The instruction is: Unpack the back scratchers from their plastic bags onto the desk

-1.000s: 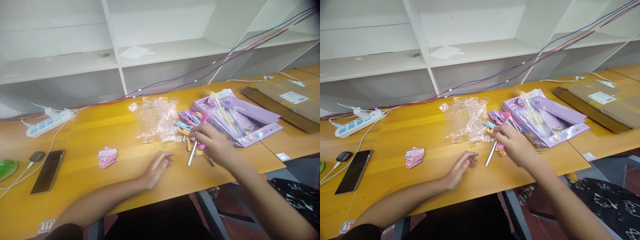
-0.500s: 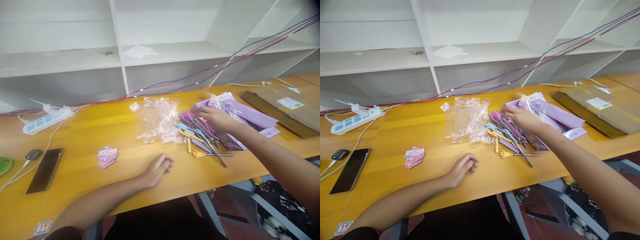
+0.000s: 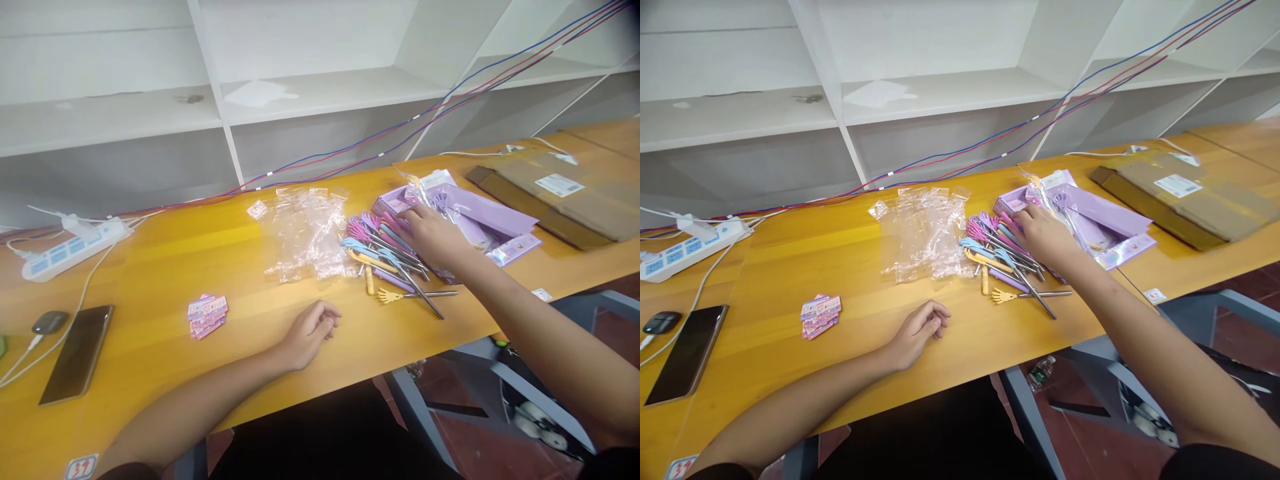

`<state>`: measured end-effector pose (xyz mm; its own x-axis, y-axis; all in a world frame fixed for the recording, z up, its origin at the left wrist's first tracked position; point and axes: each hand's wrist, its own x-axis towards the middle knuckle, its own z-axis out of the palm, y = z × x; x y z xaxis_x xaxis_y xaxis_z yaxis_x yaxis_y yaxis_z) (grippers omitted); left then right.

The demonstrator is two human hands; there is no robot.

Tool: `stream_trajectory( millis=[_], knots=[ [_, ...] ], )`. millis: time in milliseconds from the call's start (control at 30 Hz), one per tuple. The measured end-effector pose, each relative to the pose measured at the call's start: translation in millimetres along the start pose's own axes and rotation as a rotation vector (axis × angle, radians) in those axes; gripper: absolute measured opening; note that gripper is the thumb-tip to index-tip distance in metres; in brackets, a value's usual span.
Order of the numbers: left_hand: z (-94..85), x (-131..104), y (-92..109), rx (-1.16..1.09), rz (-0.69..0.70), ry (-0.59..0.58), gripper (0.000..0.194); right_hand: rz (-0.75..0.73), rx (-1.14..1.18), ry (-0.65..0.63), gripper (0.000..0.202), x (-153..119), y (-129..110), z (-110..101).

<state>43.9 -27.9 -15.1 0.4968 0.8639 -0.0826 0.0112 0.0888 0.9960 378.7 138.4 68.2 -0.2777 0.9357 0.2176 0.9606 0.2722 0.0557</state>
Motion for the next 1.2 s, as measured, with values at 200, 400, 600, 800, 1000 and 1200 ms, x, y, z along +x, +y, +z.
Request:
stream_trajectory(
  millis=[200, 400, 600, 800, 1000, 1200],
  knots=[
    [-0.6, 1, 1, 0.064, 0.013, -0.021, 0.027, 0.294, 0.053, -0.162, 0.047, -110, 6, -2],
    [4.8, 9, 4, 0.460, 0.188, -0.110, 0.016, 0.283, 0.210, -0.235, 0.061, -189, 0, 32],
    [18.7, 35, 8, 0.870, 0.461, -0.243, 0.024, 0.158, 0.466, -0.056, 0.044, -186, 26, 56],
    [87.3, 95, 2, 1.352, 0.864, -0.222, 0.032, 0.072, 0.446, 0.014, 0.032, -190, 33, 67],
    [138.9, 142, -8, 1.390, 0.768, -0.213, 0.032, -0.024, 0.269, -0.047, 0.019, -198, 29, 59],
    [131.8, 147, -2, 1.326, 0.862, -0.272, 0.024, -0.032, 0.214, 0.026, 0.016, -213, 25, 54]
  ],
)
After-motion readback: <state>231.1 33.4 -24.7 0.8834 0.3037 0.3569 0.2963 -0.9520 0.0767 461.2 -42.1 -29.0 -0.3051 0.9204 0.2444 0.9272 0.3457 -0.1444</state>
